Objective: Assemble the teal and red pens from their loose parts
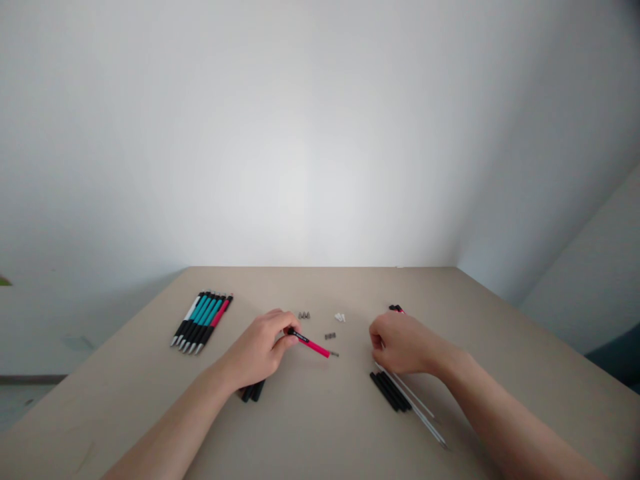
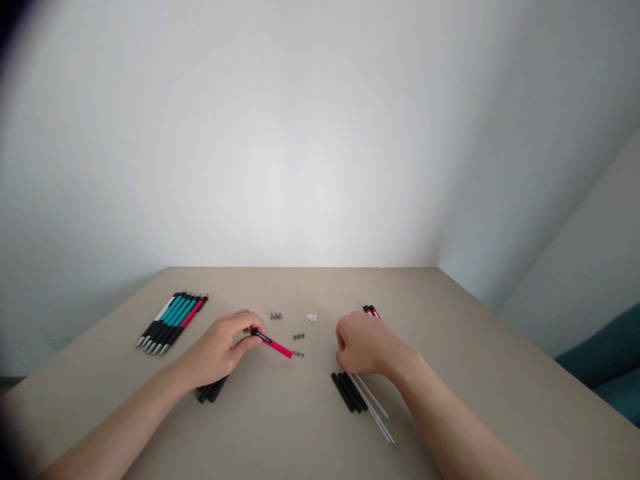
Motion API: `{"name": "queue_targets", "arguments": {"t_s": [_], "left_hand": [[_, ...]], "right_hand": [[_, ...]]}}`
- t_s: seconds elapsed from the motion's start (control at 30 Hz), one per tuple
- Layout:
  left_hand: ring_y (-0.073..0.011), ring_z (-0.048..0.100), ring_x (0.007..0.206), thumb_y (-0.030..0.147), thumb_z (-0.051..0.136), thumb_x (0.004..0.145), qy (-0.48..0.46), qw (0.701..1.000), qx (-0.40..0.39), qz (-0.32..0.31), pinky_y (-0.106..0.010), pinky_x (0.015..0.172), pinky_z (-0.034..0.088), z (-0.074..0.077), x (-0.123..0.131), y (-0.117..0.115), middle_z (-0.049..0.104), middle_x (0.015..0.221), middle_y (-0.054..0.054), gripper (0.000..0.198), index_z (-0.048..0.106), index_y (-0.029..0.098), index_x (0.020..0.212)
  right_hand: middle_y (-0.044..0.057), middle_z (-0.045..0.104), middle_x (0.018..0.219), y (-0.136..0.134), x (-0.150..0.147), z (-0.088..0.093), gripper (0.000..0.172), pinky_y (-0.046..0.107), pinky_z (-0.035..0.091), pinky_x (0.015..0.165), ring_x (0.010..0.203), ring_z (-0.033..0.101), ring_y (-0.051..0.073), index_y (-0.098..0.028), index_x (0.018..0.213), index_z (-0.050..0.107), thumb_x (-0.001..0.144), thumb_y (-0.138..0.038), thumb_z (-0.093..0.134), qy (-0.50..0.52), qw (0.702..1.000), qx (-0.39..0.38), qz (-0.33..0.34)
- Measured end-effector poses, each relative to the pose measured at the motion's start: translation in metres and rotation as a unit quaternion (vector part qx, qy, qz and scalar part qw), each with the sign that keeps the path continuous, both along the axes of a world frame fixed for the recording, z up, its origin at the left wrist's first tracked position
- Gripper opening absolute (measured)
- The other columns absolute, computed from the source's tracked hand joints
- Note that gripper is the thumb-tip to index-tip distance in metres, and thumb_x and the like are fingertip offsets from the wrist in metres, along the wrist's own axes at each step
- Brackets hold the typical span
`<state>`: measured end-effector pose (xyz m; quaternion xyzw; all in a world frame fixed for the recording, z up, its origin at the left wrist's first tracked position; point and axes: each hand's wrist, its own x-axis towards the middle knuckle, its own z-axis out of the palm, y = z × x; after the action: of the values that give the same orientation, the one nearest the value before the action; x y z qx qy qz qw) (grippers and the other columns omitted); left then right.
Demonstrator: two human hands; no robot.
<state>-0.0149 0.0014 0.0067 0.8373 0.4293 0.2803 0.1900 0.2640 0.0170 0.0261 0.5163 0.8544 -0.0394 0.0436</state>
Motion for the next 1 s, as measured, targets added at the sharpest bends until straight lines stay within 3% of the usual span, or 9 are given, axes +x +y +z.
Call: {"name": "queue_targets", "arguments": {"t_s": [0.33, 0.7, 1.0], "left_hand": [[-0.0170, 0.059, 0.085, 0.006, 0.047, 0.087, 0.021, 0.999, 0.024, -0.032, -0.029, 0.079, 0.045, -0.003, -0.002, 0.003, 0.066, 0.087, -0.004, 0.024, 0.066, 0.020, 0.092], [-0.0197, 0.057, 0.087, 0.017, 0.056, 0.085, 0.054, 0.998, 0.019, -0.006, -0.031, 0.077, 0.045, -0.005, -0.007, 0.006, 0.067, 0.084, -0.004, 0.011, 0.067, 0.020, 0.088], [-0.0171, 0.056, 0.076, 0.012, 0.048, 0.086, 0.054, 0.998, -0.009, 0.042, -0.029, 0.072, 0.043, -0.004, -0.006, 0.005, 0.059, 0.082, -0.002, 0.012, 0.057, 0.020, 0.086]], "right_hand": [[0.013, 0.071, 0.067, -0.001, 0.000, 0.000, 0.022, 0.026, 0.033, 0.050, 0.060, 0.064, 0.021, -0.014, 0.065, 0.073, 0.063, -0.011, 0.051, 0.003, 1.000, -0.006, 0.001], [0.007, 0.072, 0.076, 0.000, -0.009, -0.004, 0.020, 0.024, 0.037, 0.058, 0.067, 0.064, 0.018, -0.018, 0.074, 0.070, 0.074, -0.016, 0.050, 0.080, 0.997, 0.018, -0.005], [0.008, 0.071, 0.068, 0.000, 0.000, 0.000, 0.015, 0.024, 0.030, 0.050, 0.062, 0.064, 0.020, -0.016, 0.066, 0.069, 0.067, -0.014, 0.054, 0.030, 0.999, -0.019, -0.011]]}}
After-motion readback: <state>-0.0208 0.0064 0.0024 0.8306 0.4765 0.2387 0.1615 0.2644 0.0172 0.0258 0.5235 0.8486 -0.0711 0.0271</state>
